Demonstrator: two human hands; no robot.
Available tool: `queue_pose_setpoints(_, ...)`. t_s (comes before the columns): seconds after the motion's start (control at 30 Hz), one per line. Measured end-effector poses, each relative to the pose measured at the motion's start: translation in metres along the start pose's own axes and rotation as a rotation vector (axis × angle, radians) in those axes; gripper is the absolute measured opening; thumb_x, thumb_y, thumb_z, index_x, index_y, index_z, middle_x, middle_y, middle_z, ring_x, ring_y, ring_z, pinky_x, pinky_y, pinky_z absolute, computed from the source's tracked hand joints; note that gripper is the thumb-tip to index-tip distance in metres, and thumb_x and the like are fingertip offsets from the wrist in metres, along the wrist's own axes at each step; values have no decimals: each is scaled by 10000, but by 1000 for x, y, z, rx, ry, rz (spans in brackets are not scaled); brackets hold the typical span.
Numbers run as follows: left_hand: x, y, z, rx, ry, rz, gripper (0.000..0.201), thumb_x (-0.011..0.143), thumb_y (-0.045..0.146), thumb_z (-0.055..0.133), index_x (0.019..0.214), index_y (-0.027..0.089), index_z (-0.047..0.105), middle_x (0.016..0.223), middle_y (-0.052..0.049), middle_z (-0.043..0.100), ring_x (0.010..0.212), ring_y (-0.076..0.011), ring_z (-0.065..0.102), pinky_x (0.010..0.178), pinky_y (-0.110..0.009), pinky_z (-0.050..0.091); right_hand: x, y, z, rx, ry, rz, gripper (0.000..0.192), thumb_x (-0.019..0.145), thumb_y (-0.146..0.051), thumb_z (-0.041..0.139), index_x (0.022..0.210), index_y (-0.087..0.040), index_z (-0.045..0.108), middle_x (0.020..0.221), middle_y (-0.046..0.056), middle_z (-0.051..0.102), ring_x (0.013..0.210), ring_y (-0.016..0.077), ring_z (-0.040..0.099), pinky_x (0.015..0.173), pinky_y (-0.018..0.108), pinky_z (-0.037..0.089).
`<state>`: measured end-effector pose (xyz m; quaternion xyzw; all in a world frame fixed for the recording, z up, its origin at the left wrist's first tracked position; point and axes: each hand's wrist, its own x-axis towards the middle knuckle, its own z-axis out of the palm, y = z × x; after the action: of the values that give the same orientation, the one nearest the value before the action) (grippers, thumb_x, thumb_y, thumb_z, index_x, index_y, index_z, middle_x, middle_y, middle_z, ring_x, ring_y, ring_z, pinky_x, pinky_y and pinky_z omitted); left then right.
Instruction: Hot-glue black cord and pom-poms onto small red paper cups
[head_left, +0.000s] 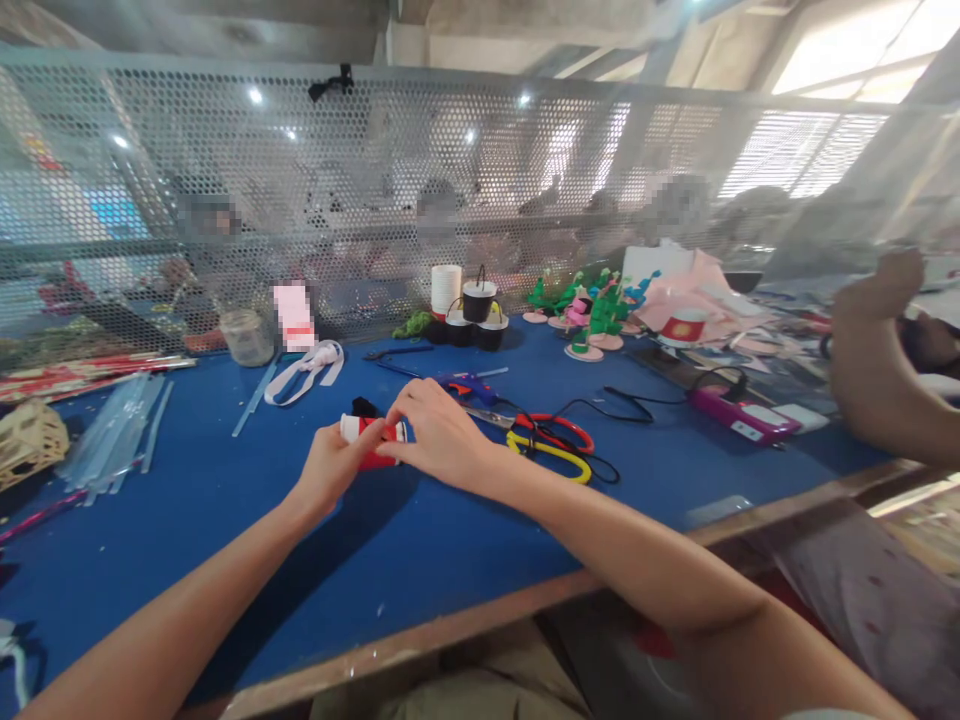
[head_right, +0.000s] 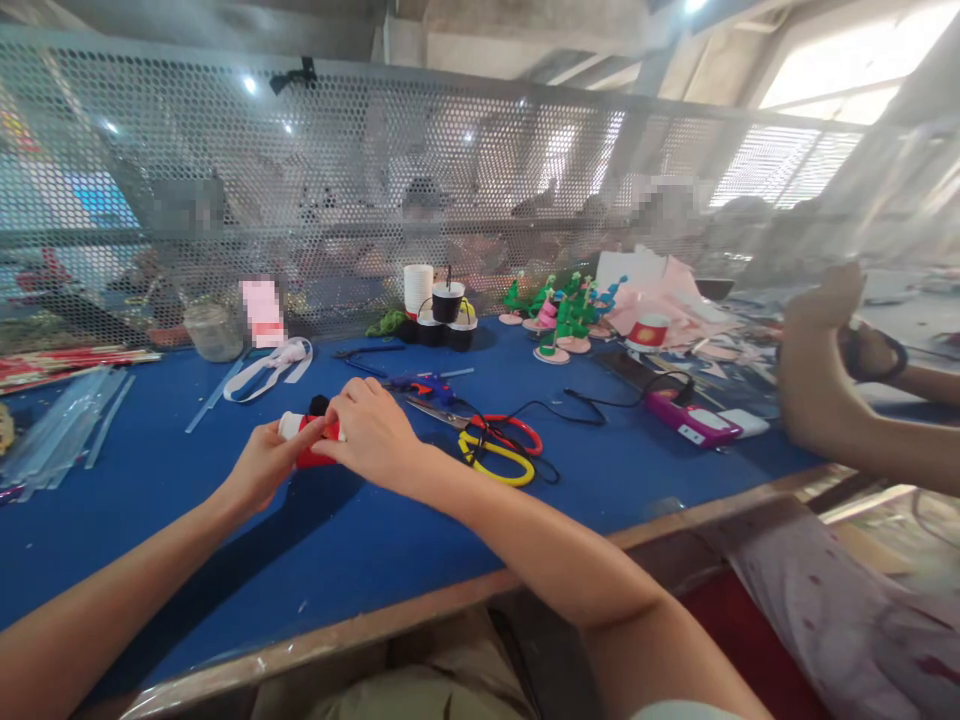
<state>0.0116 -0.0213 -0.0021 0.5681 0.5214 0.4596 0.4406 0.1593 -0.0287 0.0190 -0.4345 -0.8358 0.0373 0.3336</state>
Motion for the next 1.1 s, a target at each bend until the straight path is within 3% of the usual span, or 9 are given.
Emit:
queue_pose_setpoints(0.17, -1, -6, 1, -68, -63, -49, 372, 587, 491, 639, 547, 130, 558, 437, 31, 526, 412, -85, 433, 429, -201, 300, -1, 2, 19, 68, 26, 48, 94, 713, -202, 625, 665, -158, 558, 810, 60, 531, 803, 176, 460, 773, 329, 395)
queue_pose_setpoints(0.3, -4, -5, 2, -33, -83, -28, 398, 601, 515, 622, 530, 132, 541, 421, 36, 503, 404, -83, 423, 421, -202, 296, -1, 4, 16, 231, 12, 75, 170, 720, -102, 556, 577, -166, 492, 706, 19, 515, 718, 133, 466, 707, 282, 394)
queue_pose_setpoints(0.47, -7, 2, 2, -89, -110, -105, 406, 613, 535, 603, 567, 137, 534, 415, 35, 504, 369, -79, 407, 398, -206, 287, -3, 6, 3, 517, 8, 281, 64, 705, -156, 554, 666, -156, 504, 634, -27, 521, 601, 94, 480, 599, 238, 397)
queue_pose_setpoints(0.67, -6, 4, 4, -157, -109, -187, 367, 574, 494, 652, 566, 149, 529, 448, 18, 549, 417, -103, 481, 451, -217, 355, -3, 18, -1, 854, 6, 298, 120, 695, -161, 557, 806, -149, 602, 740, -10, 617, 675, 84, 552, 682, 238, 437)
queue_pose_setpoints(1.1, -7, 5, 3, -139, -119, -234, 379, 587, 505, 651, 607, 135, 571, 475, 11, 588, 400, -89, 485, 423, -202, 330, -3, 24, -3, 777, 60, 320, 129, 696, -168, 582, 805, -143, 648, 781, 13, 663, 718, 99, 588, 729, 258, 455)
